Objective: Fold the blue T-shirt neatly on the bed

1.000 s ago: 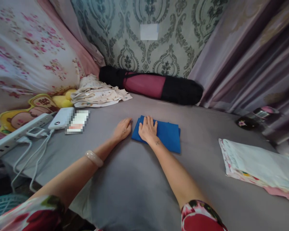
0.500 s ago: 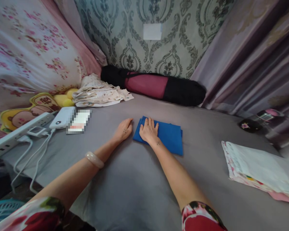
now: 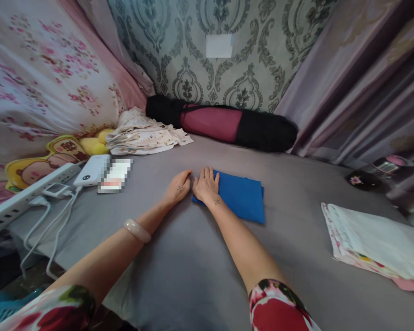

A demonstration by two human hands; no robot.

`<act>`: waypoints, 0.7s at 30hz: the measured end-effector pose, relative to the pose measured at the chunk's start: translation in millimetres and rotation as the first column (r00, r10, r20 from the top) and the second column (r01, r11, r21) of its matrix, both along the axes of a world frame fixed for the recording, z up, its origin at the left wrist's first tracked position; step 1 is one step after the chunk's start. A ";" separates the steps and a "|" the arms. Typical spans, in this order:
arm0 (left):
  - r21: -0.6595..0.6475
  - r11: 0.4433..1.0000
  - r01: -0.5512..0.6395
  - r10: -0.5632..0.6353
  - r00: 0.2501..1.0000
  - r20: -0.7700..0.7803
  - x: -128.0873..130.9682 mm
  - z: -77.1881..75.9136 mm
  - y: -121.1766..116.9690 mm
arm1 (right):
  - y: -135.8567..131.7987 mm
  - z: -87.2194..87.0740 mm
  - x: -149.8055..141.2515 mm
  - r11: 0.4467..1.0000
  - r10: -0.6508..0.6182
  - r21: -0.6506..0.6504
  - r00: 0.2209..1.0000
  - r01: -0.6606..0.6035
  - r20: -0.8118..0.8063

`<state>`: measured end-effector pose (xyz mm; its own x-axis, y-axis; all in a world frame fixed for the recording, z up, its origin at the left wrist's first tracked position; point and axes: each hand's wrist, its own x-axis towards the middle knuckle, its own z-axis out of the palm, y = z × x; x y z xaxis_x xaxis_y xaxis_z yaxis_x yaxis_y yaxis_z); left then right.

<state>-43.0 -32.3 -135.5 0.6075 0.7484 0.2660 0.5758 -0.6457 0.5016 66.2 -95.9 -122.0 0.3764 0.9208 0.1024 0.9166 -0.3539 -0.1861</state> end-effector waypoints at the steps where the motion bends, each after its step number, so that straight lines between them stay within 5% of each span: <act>1: -0.004 1.000 0.001 -0.001 1.000 0.000 -0.3 0.6 -0.4 | -1.3 2.3 -0.5 1.000 0.000 -0.003 1.000 0.000 -0.006; 7: -0.025 1.000 0.015 -0.013 0.998 0.065 -1.3 -0.4 0.1 | -23.5 15.0 -15.4 0.999 0.047 0.020 0.999 -0.048 0.026; 15: -0.023 1.000 0.016 -0.014 0.996 0.088 -0.8 -3.4 1.1 | -40.3 5.3 -27.9 0.997 0.075 -0.012 0.997 -0.075 0.004; 21: 0.069 0.986 0.155 -0.157 0.987 0.025 -3.4 7.8 -10.6 | -40.6 19.3 -8.9 0.999 0.033 -0.002 0.993 -0.033 -0.115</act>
